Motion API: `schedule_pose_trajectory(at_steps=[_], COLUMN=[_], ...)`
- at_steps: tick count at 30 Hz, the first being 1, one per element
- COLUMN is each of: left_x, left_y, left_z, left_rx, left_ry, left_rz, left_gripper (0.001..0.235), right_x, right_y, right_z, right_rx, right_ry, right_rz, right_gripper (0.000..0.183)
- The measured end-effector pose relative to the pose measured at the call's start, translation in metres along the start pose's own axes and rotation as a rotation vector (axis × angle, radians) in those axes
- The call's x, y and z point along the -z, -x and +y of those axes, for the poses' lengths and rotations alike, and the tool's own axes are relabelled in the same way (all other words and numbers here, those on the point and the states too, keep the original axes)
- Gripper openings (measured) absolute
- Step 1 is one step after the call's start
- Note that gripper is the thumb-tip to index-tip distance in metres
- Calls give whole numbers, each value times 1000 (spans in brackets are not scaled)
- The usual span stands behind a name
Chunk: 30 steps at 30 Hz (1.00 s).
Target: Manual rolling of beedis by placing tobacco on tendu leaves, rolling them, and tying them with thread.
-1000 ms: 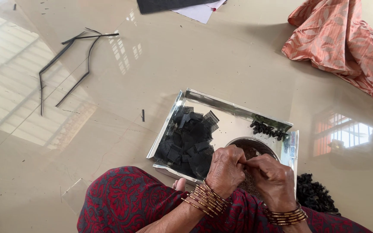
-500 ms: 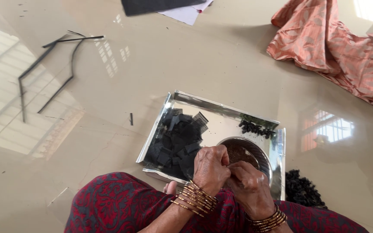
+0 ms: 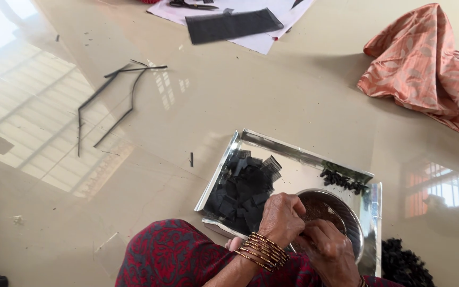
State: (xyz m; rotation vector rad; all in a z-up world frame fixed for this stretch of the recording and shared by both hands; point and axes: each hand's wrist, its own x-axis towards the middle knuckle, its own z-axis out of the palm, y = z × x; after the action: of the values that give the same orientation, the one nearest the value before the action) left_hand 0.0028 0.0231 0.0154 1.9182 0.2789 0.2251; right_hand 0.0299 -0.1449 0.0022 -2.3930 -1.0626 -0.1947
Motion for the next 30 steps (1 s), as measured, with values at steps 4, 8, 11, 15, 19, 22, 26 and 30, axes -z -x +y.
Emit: schedule_pose_trajectory(at_steps=[4,8,11,15,19,22,26,30], left_x=[8,11,-2,-3,-10,-25,-36,-36], left_y=[-2,-5,-11,-14,-9,-3,4,5], left_z=[-3,-4,-21,-30,-31,-39,-29,-29], left_rx=[41,167,338,541,601,521,519,507], left_ry=[53,224,456,717,808,907,931,1044], left_rz=[-135,-263,-377,-420,-408,-294,-252,-347], left_gripper=[20,21,25,23,21,23,25,16], right_x=[-15,-37,-25,4,7,5,28,16], right_y=[12,26,29,24,28,29,17,19], right_z=[12,39,35,8,14,18,-9,3], right_rx=[-29,-26,-7,-222,-241,-253,-226,-75], right_ry=[-51,-126,-156,-193,-191,-240,-165,-87], right_rz=[13,16,35,-16,79,253,399,438], right_gripper=[23,18,14,4,3,5,5,5])
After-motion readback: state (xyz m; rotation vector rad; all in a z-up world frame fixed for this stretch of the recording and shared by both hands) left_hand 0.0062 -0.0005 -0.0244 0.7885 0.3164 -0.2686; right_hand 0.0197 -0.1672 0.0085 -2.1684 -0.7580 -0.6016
